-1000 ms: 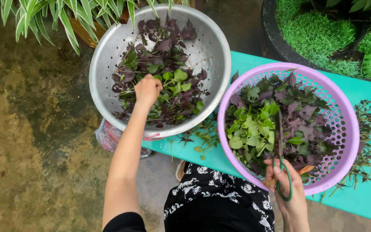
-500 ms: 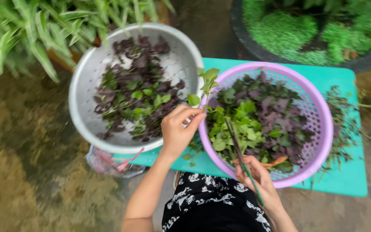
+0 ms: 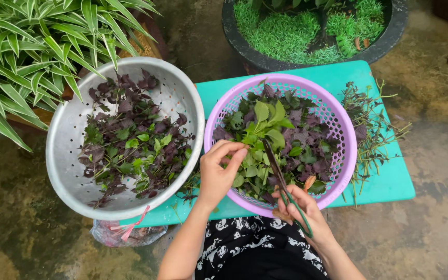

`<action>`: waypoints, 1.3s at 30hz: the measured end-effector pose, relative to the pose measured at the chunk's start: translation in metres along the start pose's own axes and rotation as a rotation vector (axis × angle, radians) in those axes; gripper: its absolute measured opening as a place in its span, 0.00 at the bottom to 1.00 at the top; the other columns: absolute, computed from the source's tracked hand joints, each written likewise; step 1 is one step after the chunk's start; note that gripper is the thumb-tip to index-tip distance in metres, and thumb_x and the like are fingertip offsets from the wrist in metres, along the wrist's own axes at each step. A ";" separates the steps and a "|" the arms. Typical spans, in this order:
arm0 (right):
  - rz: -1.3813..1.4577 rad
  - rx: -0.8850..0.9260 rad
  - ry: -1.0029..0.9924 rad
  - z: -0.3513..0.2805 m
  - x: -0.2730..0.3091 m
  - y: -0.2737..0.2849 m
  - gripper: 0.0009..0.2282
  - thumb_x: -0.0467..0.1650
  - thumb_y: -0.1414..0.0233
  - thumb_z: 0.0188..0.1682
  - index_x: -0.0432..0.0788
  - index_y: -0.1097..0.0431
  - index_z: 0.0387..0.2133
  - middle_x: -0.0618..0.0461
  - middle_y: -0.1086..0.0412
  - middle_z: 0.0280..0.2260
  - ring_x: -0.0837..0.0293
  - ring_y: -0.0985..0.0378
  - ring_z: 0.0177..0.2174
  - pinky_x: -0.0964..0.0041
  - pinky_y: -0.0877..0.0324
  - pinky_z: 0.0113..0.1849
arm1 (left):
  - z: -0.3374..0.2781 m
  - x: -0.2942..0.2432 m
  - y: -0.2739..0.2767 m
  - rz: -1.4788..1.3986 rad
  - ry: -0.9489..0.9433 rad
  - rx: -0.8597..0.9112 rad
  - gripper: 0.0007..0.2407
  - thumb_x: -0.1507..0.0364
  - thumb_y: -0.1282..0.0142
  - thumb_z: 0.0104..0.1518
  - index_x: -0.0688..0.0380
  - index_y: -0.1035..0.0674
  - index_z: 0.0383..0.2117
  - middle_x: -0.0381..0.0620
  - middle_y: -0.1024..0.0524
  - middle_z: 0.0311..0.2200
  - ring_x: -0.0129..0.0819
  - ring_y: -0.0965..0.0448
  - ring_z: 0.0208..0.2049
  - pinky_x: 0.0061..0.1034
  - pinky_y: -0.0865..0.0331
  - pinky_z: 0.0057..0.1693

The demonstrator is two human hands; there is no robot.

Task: The person is picking leaves from stems with shears and by hand, then placing them into a colander and a plastic basket.

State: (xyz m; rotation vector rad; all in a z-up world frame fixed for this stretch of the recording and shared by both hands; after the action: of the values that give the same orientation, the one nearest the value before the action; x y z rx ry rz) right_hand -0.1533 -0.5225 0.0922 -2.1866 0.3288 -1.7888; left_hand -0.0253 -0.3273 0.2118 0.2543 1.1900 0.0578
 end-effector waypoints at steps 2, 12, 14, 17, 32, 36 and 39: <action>0.011 0.052 0.041 -0.002 0.006 -0.005 0.25 0.42 0.41 0.47 0.32 0.33 0.47 0.58 0.37 0.27 0.68 0.39 0.24 0.72 0.43 0.27 | -0.002 0.018 -0.006 -0.104 0.067 0.051 0.05 0.76 0.41 0.61 0.63 0.16 0.38 0.42 0.18 0.37 0.23 0.20 0.34 0.18 0.27 0.37; 0.038 0.074 -0.001 0.011 -0.003 -0.004 0.24 0.41 0.40 0.48 0.32 0.33 0.45 0.58 0.37 0.27 0.67 0.36 0.26 0.71 0.37 0.30 | -0.012 0.049 -0.031 -0.396 0.307 0.202 0.06 0.73 0.42 0.62 0.64 0.18 0.39 0.40 0.21 0.38 0.22 0.21 0.36 0.18 0.25 0.38; 0.088 0.050 -0.056 0.014 -0.012 0.003 0.22 0.40 0.39 0.49 0.30 0.32 0.44 0.57 0.39 0.23 0.67 0.39 0.22 0.70 0.38 0.28 | -0.011 0.049 -0.032 -0.393 0.332 0.206 0.07 0.73 0.42 0.62 0.64 0.18 0.39 0.40 0.21 0.37 0.22 0.21 0.34 0.18 0.24 0.38; 0.026 -0.043 -0.070 0.014 -0.015 0.013 0.20 0.38 0.41 0.48 0.31 0.31 0.42 0.56 0.37 0.22 0.66 0.38 0.20 0.71 0.44 0.21 | -0.004 0.044 -0.027 -0.387 0.285 0.159 0.06 0.73 0.41 0.62 0.64 0.18 0.39 0.40 0.21 0.37 0.22 0.21 0.33 0.18 0.25 0.37; -0.189 -0.052 -0.010 0.022 0.006 0.015 0.15 0.33 0.42 0.47 0.37 0.34 0.41 0.59 0.29 0.37 0.69 0.36 0.29 0.72 0.38 0.31 | -0.010 -0.004 -0.006 0.074 0.006 0.115 0.04 0.76 0.39 0.57 0.62 0.16 0.36 0.42 0.19 0.31 0.26 0.18 0.29 0.18 0.24 0.37; -0.163 -0.118 -0.030 0.021 -0.002 0.027 0.10 0.31 0.44 0.51 0.35 0.29 0.38 0.59 0.38 0.21 0.69 0.39 0.22 0.72 0.40 0.26 | -0.010 0.002 0.000 0.113 0.067 0.111 0.05 0.75 0.38 0.57 0.62 0.16 0.35 0.42 0.19 0.31 0.27 0.18 0.27 0.19 0.26 0.35; -0.156 -0.106 0.035 0.021 0.001 0.032 0.11 0.32 0.47 0.54 0.34 0.28 0.40 0.58 0.37 0.21 0.68 0.38 0.22 0.73 0.44 0.25 | -0.014 0.005 0.012 0.121 0.074 0.084 0.05 0.75 0.38 0.57 0.62 0.16 0.36 0.42 0.19 0.31 0.26 0.18 0.27 0.19 0.26 0.35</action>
State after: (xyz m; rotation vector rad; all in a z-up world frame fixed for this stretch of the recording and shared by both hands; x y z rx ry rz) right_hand -0.1320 -0.5507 0.0773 -2.3136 0.2726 -1.9345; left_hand -0.0348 -0.3123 0.2048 0.4014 1.2510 0.1240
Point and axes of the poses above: each hand's wrist, its own z-axis towards the middle knuckle, its own y-axis out of the back of the hand, x = y × z, the point moved 7 cm from there along z, towards the middle knuckle
